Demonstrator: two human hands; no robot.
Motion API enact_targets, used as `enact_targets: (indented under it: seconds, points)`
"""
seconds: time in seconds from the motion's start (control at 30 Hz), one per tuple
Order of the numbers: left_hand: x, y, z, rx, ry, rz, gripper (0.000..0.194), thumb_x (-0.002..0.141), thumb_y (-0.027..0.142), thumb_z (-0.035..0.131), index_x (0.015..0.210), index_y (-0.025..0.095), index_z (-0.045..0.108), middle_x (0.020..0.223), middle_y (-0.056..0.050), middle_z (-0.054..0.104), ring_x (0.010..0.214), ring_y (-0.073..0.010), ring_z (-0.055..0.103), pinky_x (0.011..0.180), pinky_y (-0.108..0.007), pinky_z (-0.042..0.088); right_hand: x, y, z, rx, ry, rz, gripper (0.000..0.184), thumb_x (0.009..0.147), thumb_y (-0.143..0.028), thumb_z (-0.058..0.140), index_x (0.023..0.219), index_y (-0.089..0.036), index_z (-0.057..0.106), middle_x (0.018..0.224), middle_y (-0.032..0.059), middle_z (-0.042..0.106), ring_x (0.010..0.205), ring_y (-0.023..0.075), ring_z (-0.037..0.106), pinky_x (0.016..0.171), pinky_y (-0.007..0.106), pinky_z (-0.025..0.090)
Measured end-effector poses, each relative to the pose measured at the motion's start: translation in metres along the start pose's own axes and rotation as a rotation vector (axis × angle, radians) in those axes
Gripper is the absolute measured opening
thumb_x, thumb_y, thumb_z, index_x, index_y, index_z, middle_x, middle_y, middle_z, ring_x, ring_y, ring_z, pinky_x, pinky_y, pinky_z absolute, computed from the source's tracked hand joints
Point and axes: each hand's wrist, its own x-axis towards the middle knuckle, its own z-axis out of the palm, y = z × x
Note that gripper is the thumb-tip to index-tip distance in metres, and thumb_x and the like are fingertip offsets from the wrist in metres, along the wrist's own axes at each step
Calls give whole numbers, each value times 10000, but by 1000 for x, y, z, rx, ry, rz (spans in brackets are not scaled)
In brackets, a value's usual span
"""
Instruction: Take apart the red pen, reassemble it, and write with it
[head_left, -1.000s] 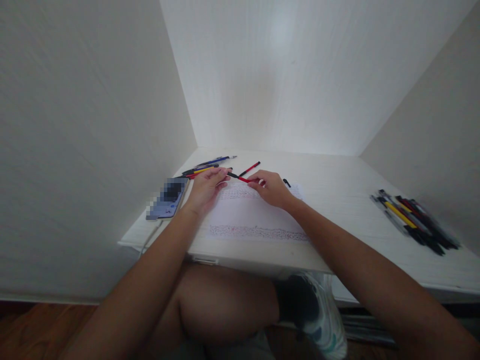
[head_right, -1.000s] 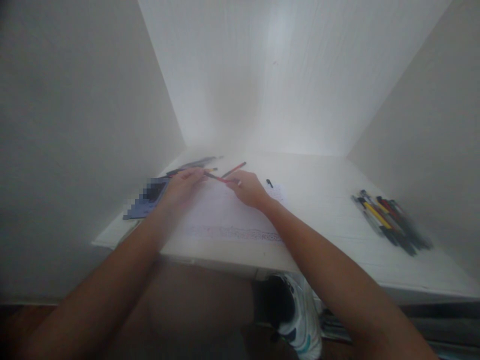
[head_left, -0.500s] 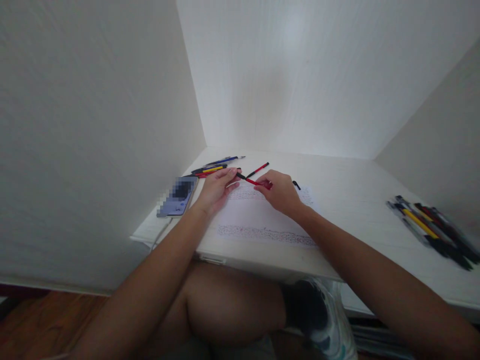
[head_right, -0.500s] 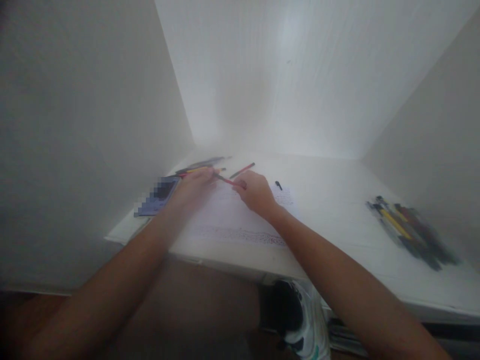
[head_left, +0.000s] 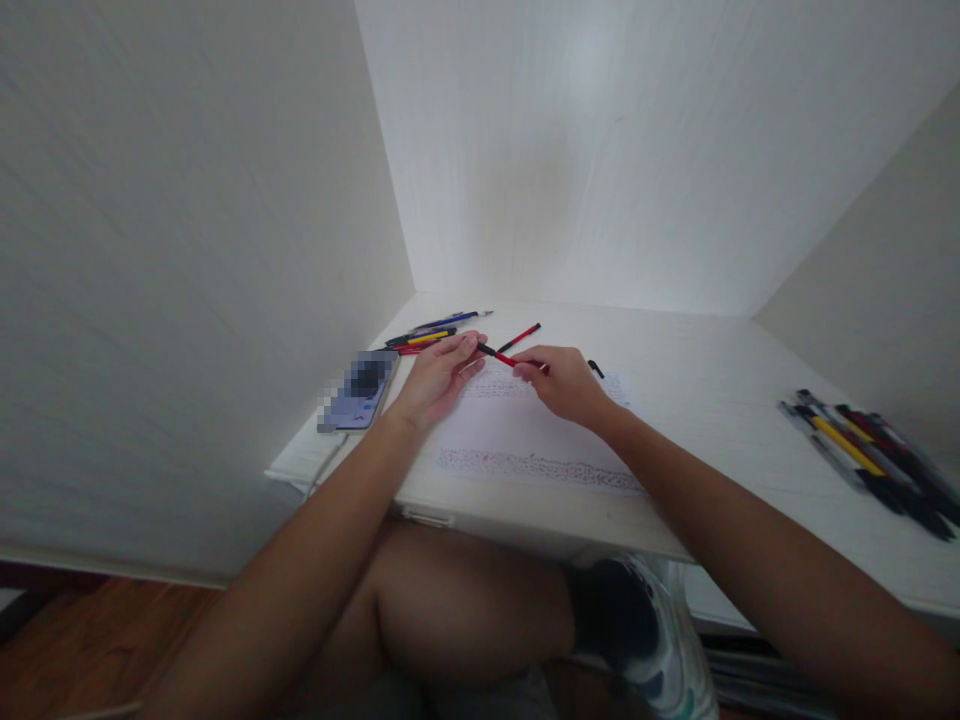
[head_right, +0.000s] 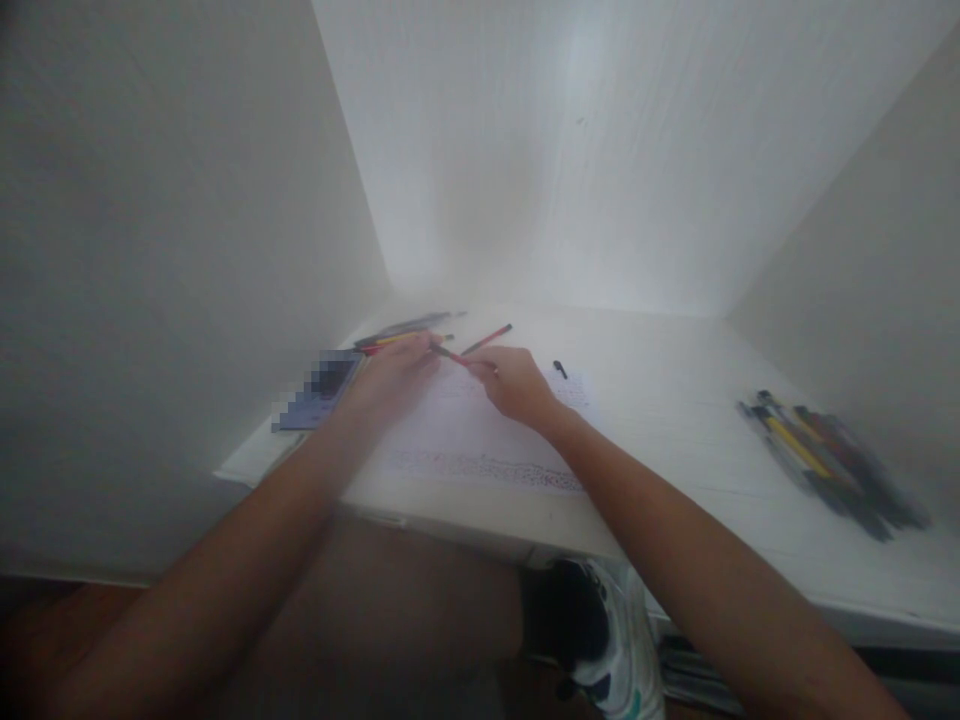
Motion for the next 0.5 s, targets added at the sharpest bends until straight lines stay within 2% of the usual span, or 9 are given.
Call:
enact_targets:
  seconds: [0.1,0.17,0.27,0.4,0.5]
  points:
    - [-3,3,4,36,-39,2,117,829,249,782,916,182,742,1078,-65,659,994,-160,595,881,-276,473,1,3,7,328,-147,152,241,951,-281,465,771,-198,602,641,16,601,581,140,554,614,329,475]
    - [-4,5,7,50,-76,9,193,788,284,819,936,188,740,1067,-67,661,1002,-177,596,879,-290,469,1,2,11,454,-143,232,238,967,-333,449,798,-203,554,618,0,542,524,126,504,548,321,459]
    - [-6,7,10,66,-111,54,271,760,312,841,984,201,737,1081,-72,669,1018,-188,601,897,-305,466,1,-2,14,456,-86,264,193,944,-397,520,886,-213,530,633,-16,525,505,119,468,491,303,399]
    - [-8,7,13,73,-82,128,255,747,298,848,949,193,732,1047,-75,691,958,-176,624,889,-310,475,1,-5,13,345,-41,161,267,920,-444,564,787,-218,512,604,-19,522,554,121,465,534,295,367]
    - [-9,8,13,102,-96,118,263,743,319,851,923,174,724,1045,-89,695,925,-176,638,887,-317,482,-1,-5,14,402,-89,166,351,961,-485,482,751,-211,543,582,-14,519,551,118,449,547,296,356]
